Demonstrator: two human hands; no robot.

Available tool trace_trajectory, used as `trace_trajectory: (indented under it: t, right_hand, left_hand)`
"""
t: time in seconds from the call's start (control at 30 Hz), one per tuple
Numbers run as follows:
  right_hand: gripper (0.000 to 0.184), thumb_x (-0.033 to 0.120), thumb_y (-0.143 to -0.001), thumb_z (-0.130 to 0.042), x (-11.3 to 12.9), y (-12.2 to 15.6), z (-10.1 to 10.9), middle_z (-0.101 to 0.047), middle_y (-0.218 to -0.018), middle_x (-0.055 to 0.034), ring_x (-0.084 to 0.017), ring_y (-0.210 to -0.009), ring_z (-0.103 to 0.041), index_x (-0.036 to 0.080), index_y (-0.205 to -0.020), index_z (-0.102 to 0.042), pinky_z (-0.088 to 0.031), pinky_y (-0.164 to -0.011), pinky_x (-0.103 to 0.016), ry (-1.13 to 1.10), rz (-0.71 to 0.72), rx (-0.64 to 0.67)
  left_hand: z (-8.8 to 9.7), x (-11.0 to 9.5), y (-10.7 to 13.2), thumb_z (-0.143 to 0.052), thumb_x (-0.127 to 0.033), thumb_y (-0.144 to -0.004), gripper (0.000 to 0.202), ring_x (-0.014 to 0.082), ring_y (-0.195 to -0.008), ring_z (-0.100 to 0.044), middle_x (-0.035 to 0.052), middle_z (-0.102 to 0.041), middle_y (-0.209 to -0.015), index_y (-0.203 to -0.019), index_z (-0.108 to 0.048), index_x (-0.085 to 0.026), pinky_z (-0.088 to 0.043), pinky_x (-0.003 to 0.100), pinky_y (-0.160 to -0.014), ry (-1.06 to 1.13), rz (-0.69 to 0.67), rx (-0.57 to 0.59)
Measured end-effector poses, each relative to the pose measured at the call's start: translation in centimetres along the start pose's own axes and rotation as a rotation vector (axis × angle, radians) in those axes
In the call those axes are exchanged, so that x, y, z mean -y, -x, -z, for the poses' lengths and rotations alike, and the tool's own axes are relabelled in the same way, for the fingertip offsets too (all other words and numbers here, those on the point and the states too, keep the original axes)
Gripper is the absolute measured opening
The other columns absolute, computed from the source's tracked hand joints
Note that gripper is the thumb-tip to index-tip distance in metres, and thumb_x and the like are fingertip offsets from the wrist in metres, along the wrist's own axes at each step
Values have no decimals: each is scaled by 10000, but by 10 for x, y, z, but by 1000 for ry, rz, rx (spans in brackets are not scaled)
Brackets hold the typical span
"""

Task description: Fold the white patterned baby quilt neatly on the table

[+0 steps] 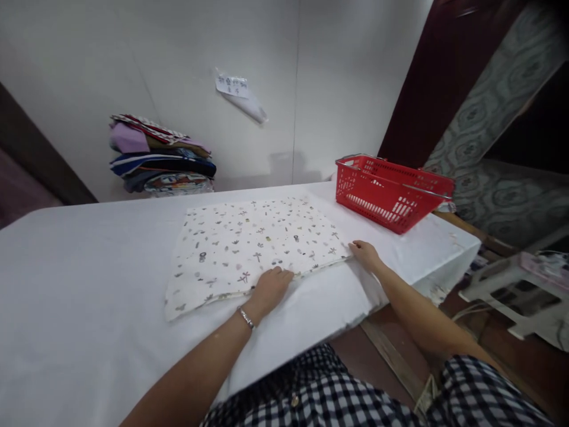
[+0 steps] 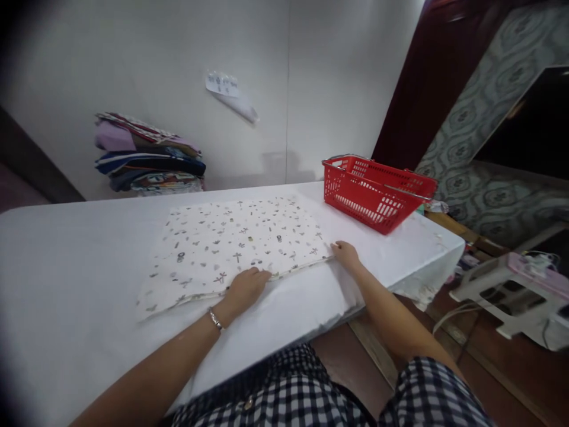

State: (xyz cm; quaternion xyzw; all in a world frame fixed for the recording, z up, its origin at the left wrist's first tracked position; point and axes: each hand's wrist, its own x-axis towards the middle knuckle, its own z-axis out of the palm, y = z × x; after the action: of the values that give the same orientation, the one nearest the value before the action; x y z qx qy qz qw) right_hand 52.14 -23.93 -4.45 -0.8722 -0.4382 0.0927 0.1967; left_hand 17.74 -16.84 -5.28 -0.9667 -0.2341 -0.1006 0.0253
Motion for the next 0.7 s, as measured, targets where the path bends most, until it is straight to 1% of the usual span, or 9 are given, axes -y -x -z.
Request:
trace_trajectory:
  t: [0.07, 0.13, 0.23, 0.3, 0.37, 0.43, 0.5, 0.6, 0.7]
  right_hand:
    - [480, 433, -900, -429, 0, 3, 3, -671, -1143, -132, -245, -1069, -609, 119, -1204, -628, -444, -901, -307, 23, -51, 8]
    - [454, 448, -889, -456, 3, 0, 6, -694, -1076, -139, -249, -1023, -630, 124, -1126, -670, -460, -854, -301, 35, -80, 43]
    - [421, 470, -879, -480, 7, -5, 9, -725, -822, -115, -222, -794, -674, 131, -950, -720, -482, -698, -276, 36, -98, 118]
    - [393, 457, -868, -509, 8, -7, 11, -715, -745, -95, -199, -700, -666, 130, -936, -716, -471, -637, -261, 39, -98, 136]
    - [378, 429, -865, -525, 7, -7, 12, -723, -842, -93, -195, -760, -666, 132, -1031, -690, -468, -663, -254, 49, -87, 108]
    - [389, 408, -864, -530, 5, -5, 13, -707, -1005, -103, -207, -902, -653, 138, -1115, -654, -463, -740, -259, 67, -71, 64]
    - [394, 405, -859, -537, 5, 0, 12, -677, -1108, -113, -229, -1010, -622, 147, -1139, -640, -452, -803, -277, 87, -59, 40]
    - [406, 409, -870, -519, 3, 7, 9, -656, -1154, -130, -262, -1070, -594, 155, -1171, -618, -443, -845, -316, 110, -48, 33]
    - [476, 433, -899, -469, -1, 14, 6, -637, -1182, -147, -278, -1091, -582, 154, -1278, -539, -442, -865, -349, 166, -25, 23]
  left_hand:
    - [3, -1, -1, -422, -76, -888, 246, 229, -913, -561, 82, -662, -927, -1023, -609, -160, -414, 331, -734, -8, 7, 10]
    - [7, -3, -1, -437, -78, -881, 229, 229, -907, -564, 87, -657, -877, -999, -618, -156, -411, 324, -726, -13, 20, 24]
    - [10, -4, -1, -429, -85, -887, 230, 225, -895, -570, 85, -651, -827, -979, -628, -155, -412, 316, -723, -19, 37, 27]
    - [10, -5, -2, -412, -90, -896, 247, 223, -893, -573, 83, -662, -850, -992, -629, -160, -418, 321, -731, -11, 47, 17]
    - [9, -5, -4, -404, -94, -900, 259, 223, -895, -577, 81, -674, -883, -1000, -631, -165, -424, 328, -738, -4, 53, 13]
    - [8, -5, -6, -409, -92, -895, 257, 228, -907, -578, 80, -681, -904, -996, -633, -167, -424, 330, -738, -11, 54, 22]
    - [7, -6, -8, -414, -89, -890, 250, 230, -913, -575, 80, -685, -912, -995, -629, -162, -420, 327, -730, -28, 54, 32]
    - [5, -6, -8, -417, -85, -889, 247, 227, -917, -566, 75, -684, -939, -1014, -615, -164, -411, 320, -716, -41, 57, 35]
    - [4, -7, -1, -426, -94, -895, 244, 221, -950, -555, 70, -672, -990, -1055, -591, -174, -407, 321, -737, -36, 68, 31]
